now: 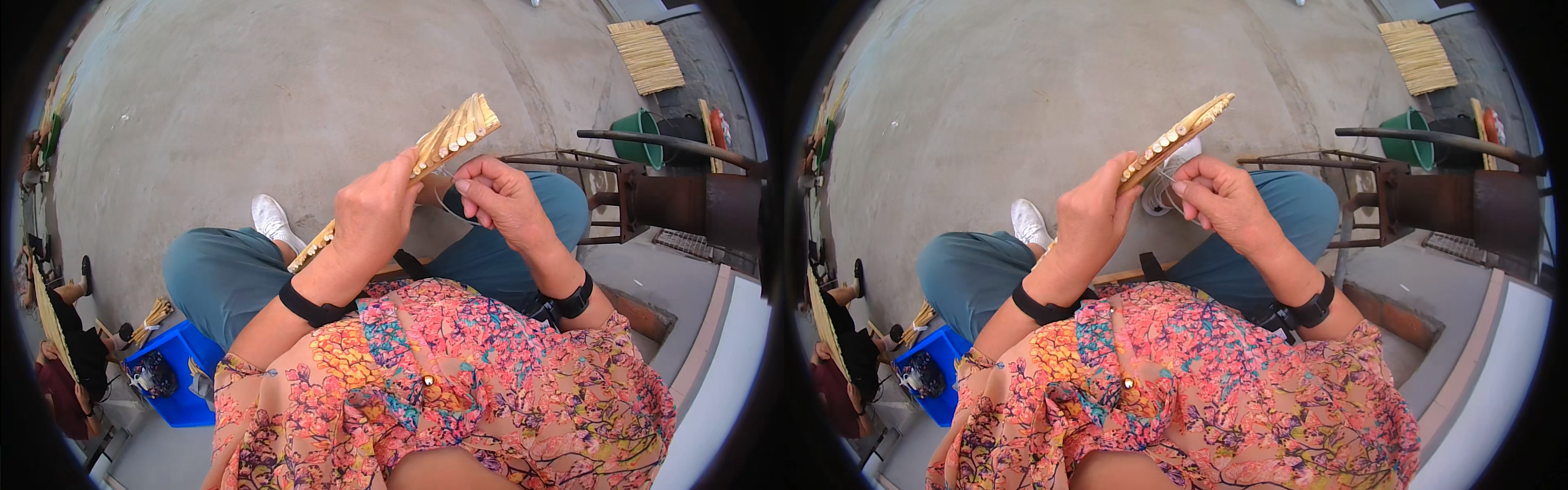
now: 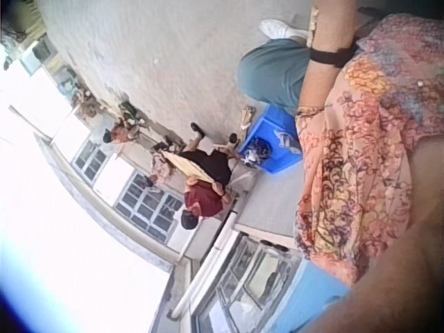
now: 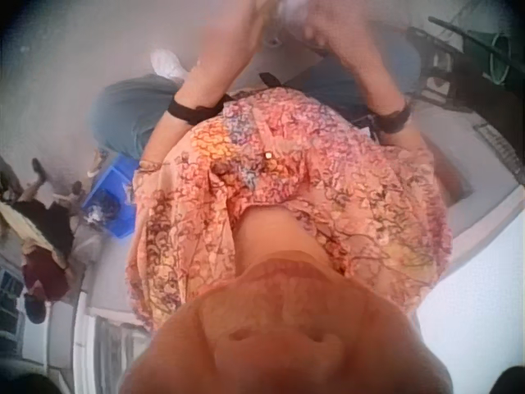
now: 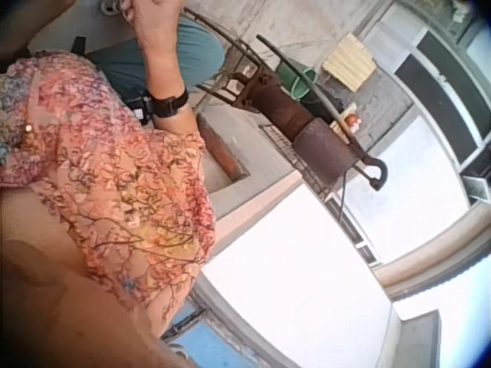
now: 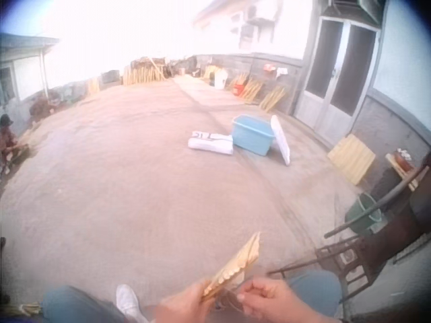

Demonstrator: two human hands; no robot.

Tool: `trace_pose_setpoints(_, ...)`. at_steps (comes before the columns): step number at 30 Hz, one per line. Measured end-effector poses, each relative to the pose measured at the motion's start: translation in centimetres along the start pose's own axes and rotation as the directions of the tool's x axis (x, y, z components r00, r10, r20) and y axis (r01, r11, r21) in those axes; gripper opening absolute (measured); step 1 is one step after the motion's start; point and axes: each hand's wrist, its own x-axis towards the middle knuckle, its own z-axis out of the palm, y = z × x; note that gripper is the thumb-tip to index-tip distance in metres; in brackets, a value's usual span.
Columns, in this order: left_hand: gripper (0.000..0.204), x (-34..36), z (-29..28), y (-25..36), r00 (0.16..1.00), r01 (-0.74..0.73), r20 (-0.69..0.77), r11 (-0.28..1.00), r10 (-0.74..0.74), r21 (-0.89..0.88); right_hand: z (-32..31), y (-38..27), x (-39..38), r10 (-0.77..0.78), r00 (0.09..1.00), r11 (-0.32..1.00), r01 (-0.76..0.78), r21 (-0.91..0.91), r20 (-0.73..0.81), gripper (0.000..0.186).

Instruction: The person uses a needle and white string to weave bamboo sticks together, threading the string through a row of sticks to secure them.

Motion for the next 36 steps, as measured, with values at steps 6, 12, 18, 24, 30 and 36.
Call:
trace_pose_setpoints(6,0.036,-1.4,1.0,0.9,0.986,-0.144,0.082,0.989,0.145,-0.02,-0.7,1.9,-3.3,0.003,0.999,0.997,-0.006,-0.08,-0.039,0.01)
trace_pose_setpoints(12,0.033,-1.5,1.2,1.6,0.957,-0.246,0.141,0.967,0.252,-0.061,-1.2,3.3,-5.2,0.081,0.996,0.996,-0.079,0.038,-0.036,0.01)
trace_pose_setpoints(18,0.031,-1.4,1.0,1.8,0.938,-0.336,0.083,0.942,0.336,-0.022,-0.5,3.1,-5.9,0.032,0.995,0.995,-0.022,0.1,-0.094,0.011)
trace_pose_setpoints(24,0.032,-1.1,0.7,1.9,0.935,-0.336,0.111,0.942,0.336,-0.013,-0.2,3.2,-5.8,-0.016,0.993,0.992,0.03,0.122,-0.12,0.01)
trace_pose_setpoints(30,0.032,-1.2,0.3,2.1,0.926,-0.359,0.128,0.933,0.356,-0.003,0.2,3.4,-5.9,-0.012,0.984,0.98,0.046,0.193,-0.177,0.011)
trace_pose_setpoints(36,0.04,-1.5,0.2,1.9,0.938,-0.327,0.093,0.942,0.333,-0.075,0.2,2.5,-6.0,0.054,0.985,0.993,-0.035,0.114,-0.167,0.012)
